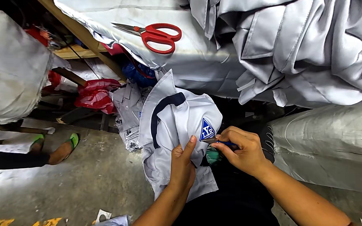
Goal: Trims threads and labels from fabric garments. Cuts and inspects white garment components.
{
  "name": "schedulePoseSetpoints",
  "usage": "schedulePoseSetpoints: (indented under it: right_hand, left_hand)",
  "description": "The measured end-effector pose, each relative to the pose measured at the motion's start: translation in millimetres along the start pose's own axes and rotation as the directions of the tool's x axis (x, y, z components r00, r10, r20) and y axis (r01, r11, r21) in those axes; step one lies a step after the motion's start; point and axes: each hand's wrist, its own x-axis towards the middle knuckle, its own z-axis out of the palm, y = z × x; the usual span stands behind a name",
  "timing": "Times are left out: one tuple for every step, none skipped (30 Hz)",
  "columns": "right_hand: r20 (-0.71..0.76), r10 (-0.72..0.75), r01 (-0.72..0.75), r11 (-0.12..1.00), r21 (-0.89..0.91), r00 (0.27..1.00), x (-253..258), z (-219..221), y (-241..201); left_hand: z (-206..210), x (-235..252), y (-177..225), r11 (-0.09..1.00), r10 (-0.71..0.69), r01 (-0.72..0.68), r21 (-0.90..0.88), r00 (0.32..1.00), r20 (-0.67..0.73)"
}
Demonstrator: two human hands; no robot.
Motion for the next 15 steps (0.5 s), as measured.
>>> schedulePoseSetpoints:
  right_hand:
    - [0.011,0.014,-0.014,1.0,0.009,1.0,-1,1,0]
    - [0.023,0.025,-0.026,1.0,0.018,0.999,-2,1,0]
    - [0.028,0.034,-0.035,0.999,0.027,0.999,-3,2,0]
    - [0.028,0.046,-0.047,0.998,0.031,0.999,-4,2,-1]
    - [0.014,0.065,-0.066,0.997,0.037,0.998,-5,3,-1]
    - [-0.008,0.091,-0.091,0.995,0.045,0.996,-7,3,-2]
    - [-0.033,0.121,-0.119,0.991,0.06,0.992,-8,3,-2]
    - [-0.056,0.144,-0.139,0.987,0.076,0.988,-10,2,-1]
    - [-0.077,0.157,-0.15,0.985,0.088,0.985,-11,2,-1]
    - [-0.093,0.166,-0.157,0.983,0.093,0.982,-12,2,0]
    - [-0.103,0.17,-0.161,0.983,0.09,0.98,-12,2,0]
    - [-0.108,0.173,-0.164,0.983,0.083,0.979,-13,2,0]
    - [-0.109,0.174,-0.166,0.983,0.075,0.979,-14,3,0]
    - [-0.108,0.174,-0.168,0.984,0.067,0.979,-15,3,0]
    - [-0.106,0.174,-0.168,0.984,0.062,0.979,-15,4,0]
  left_hand:
    - [0,0,0,1.0,-0.002,0.002,-0.012,1.0,-0.002]
    - [1,0,1,1.0,-0.006,0.006,-0.023,1.0,-0.005]
    - [1,0,1,0.999,-0.013,0.013,-0.032,1.0,-0.006]
    - [2,0,1,0.999,-0.021,0.021,-0.033,1.0,-0.007]
    - [2,-1,2,0.999,-0.029,0.029,-0.031,1.0,-0.009]
    - [3,-1,2,0.999,-0.036,0.036,-0.026,0.999,-0.017]
    - [3,-1,2,0.999,-0.042,0.041,-0.021,0.999,-0.024]
    - [2,-1,2,0.999,-0.044,0.044,-0.015,0.999,-0.023]
    - [2,-1,2,0.999,-0.043,0.043,-0.007,0.999,-0.02]
    - [1,-1,2,0.999,-0.043,0.043,0.004,0.999,-0.016]
    - [1,-1,2,0.999,-0.045,0.045,0.01,0.999,-0.016]
    - [1,-2,2,0.999,-0.048,0.048,0.013,0.999,-0.015]
    - [1,-2,2,0.999,-0.051,0.051,0.015,0.999,-0.014]
    - [2,-2,2,0.999,-0.052,0.052,0.015,0.999,-0.013]
    - [2,-2,2,0.999,-0.051,0.052,0.011,0.999,-0.014]
